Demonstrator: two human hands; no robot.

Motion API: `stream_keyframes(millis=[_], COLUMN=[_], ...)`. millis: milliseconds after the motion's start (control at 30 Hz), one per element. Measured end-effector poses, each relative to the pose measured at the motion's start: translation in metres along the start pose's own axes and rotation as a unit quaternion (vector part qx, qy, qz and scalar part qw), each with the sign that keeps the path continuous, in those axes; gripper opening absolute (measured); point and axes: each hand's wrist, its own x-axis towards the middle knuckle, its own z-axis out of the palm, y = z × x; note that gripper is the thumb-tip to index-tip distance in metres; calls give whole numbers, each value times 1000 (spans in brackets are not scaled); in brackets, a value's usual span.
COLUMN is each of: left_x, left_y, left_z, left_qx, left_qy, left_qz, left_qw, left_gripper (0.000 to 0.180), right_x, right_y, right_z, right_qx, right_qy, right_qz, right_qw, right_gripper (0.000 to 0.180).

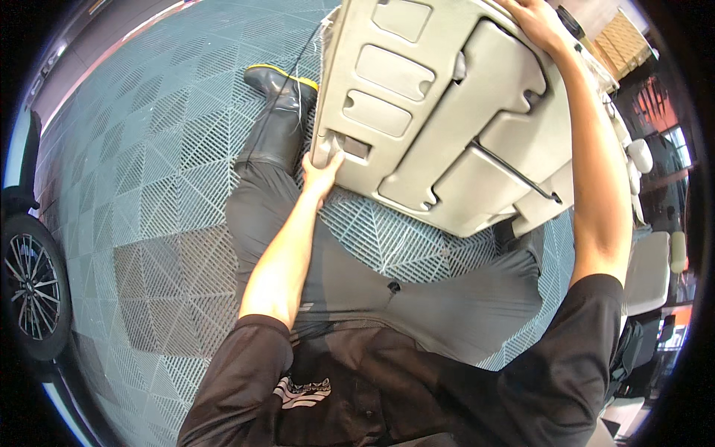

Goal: The person sits on the floor and works on a car seat, initially removing a white protective cover. They then flip the seat to access the underside and use a black zip tie to secure the seat's internal components.

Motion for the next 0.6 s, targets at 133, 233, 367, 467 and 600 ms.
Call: stream_keyframes(millis=[133, 233, 367, 467, 600], left_x=[10, 27, -10, 12, 16], left_y=[-23, -46, -16, -31, -34], left_z=[16, 28, 26, 31, 44], left_qx=[-83, -90, -328, -404, -507], left_qy=[10, 72, -7, -78, -93], left_qz=[57, 136, -9, -4, -37], left_qw=[995, 984, 944, 911, 856], left_gripper=[127, 127, 110, 101, 105], right_x=[-1, 46, -7, 11, 16], right_y=[6, 49, 16, 27, 41], right_z=[2, 5, 8, -3, 5], right_qx=[58, -32, 28, -19, -23], right_qy=[6, -33, 63, 64, 99], right_qz=[-34, -72, 4, 29, -24], right_qw=[998, 996, 998, 997, 995], right_gripper=[43, 60, 47, 46, 47])
